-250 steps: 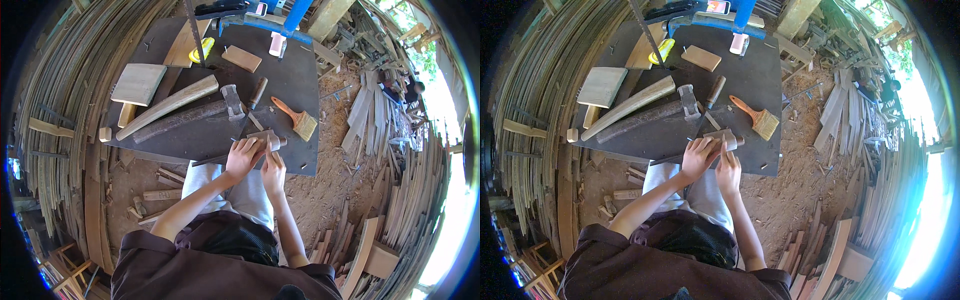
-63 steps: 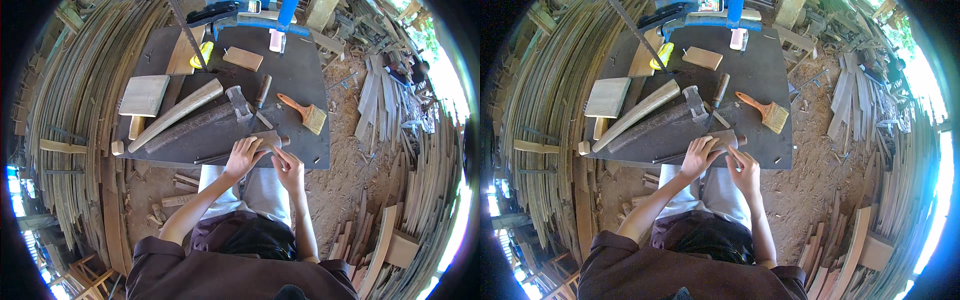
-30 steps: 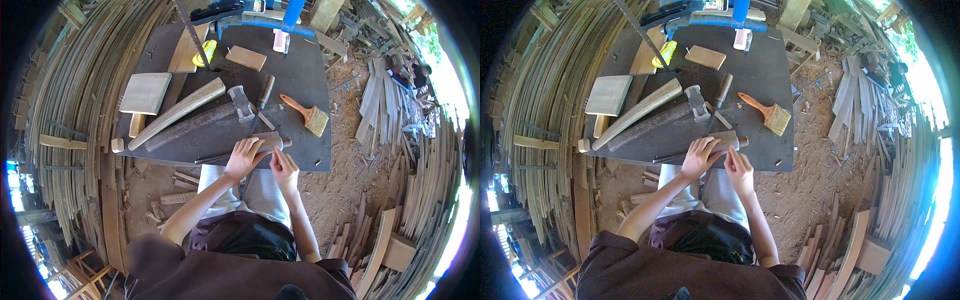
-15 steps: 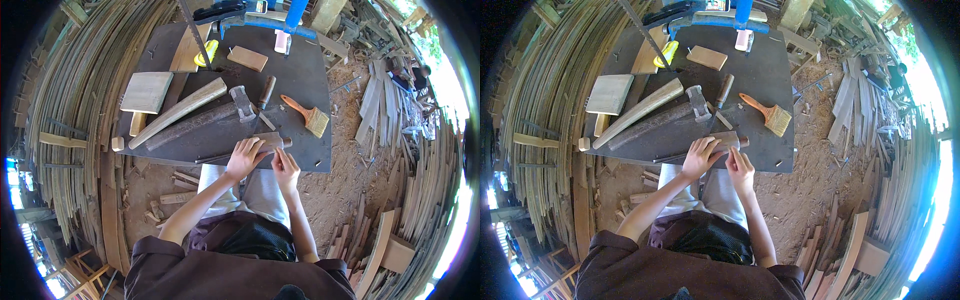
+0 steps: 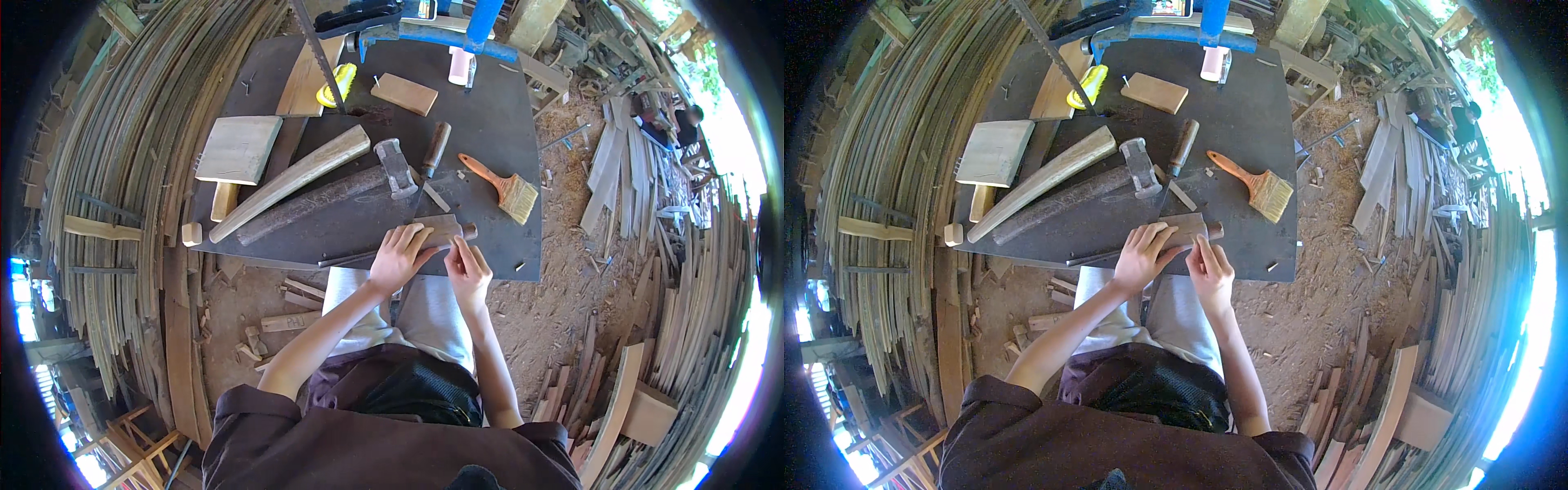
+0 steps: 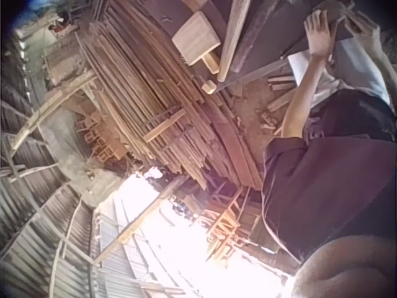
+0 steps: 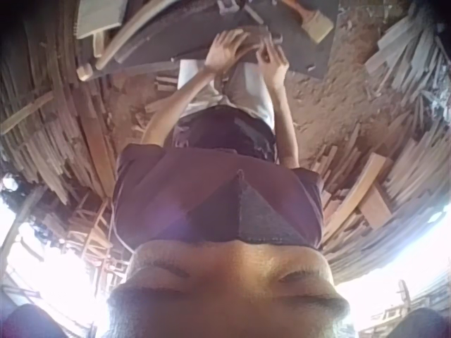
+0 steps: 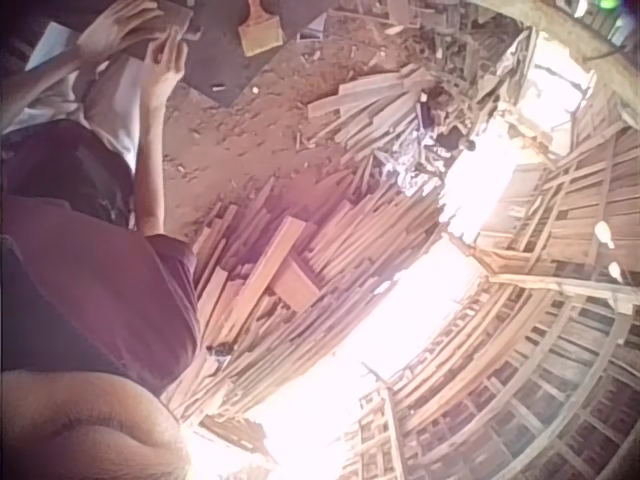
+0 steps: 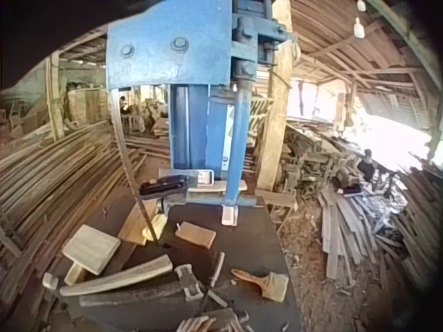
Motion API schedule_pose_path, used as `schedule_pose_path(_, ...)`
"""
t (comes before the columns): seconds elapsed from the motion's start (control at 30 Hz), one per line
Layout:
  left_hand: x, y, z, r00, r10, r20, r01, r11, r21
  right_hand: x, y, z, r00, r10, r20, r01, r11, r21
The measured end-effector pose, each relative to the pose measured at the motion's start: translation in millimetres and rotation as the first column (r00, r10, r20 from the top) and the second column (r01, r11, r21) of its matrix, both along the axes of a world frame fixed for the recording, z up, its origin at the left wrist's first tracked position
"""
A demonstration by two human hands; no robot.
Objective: The person uses a chisel and a wooden mallet to carve a small piece of wood on a workbench. They repeatedly strike the chisel to remove wood shavings and shape the piece. The person also uses a brush to sweep away debris and a sanding block to smooth the surface of the wood.
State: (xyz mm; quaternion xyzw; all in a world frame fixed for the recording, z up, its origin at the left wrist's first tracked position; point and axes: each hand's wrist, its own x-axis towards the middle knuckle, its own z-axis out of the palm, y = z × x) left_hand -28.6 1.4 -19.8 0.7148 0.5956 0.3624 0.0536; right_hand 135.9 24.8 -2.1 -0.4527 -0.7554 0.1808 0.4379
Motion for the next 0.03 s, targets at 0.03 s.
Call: schedule_pose_path(0.03,1.2,0.2,0.4,1.000,0.001,-0.003,-0.001,1.000,-0.013,-2.7,-1.3,-2.5,0.999,-0.011,0.041,0.009,0.998,0.060)
